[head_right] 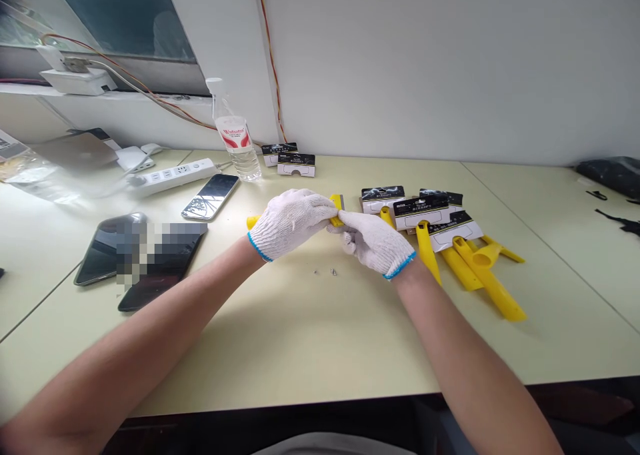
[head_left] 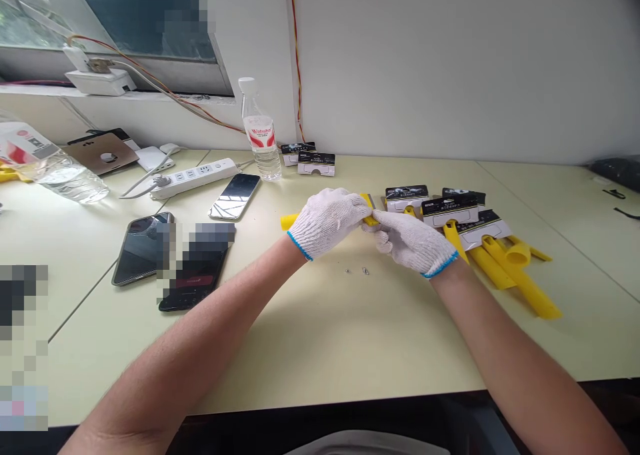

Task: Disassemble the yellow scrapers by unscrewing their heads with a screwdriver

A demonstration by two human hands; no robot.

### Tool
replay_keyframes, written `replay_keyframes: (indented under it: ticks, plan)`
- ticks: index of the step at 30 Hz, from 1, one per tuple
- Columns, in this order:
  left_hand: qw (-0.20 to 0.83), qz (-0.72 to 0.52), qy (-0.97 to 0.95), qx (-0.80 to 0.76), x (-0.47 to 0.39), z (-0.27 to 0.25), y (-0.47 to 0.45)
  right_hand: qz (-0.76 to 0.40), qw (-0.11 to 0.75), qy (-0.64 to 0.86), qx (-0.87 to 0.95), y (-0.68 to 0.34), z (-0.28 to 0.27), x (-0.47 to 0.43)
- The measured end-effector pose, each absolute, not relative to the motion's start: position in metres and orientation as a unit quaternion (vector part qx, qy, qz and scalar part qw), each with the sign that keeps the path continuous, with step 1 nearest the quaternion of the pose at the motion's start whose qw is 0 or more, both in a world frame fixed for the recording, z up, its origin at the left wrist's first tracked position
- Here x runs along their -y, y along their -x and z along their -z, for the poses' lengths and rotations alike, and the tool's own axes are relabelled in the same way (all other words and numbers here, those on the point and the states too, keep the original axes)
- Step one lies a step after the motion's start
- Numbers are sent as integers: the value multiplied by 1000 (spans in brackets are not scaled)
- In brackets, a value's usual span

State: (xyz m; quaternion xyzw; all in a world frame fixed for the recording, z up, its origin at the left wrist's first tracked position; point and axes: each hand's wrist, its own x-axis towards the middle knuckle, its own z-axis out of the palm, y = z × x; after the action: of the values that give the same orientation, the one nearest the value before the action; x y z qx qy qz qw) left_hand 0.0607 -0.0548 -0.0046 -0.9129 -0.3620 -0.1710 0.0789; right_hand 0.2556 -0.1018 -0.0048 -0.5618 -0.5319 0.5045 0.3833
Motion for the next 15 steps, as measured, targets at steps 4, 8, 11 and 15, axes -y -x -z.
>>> replay_keyframes:
  ticks: [4, 8, 11, 15]
  plan:
    - [53, 191, 915, 351, 55, 3, -59, -589, 415, 515, 464, -254, 2, 102]
    - [59, 211, 915, 339, 55, 3, -58, -528, 390, 555, 511, -248, -8, 104]
    - [53, 246, 906, 341, 53, 4, -56, -456, 366, 582, 565, -245, -14, 105]
    - [-34, 351, 851, 388, 47, 5, -52, -433, 337, 594, 588, -248, -19, 110]
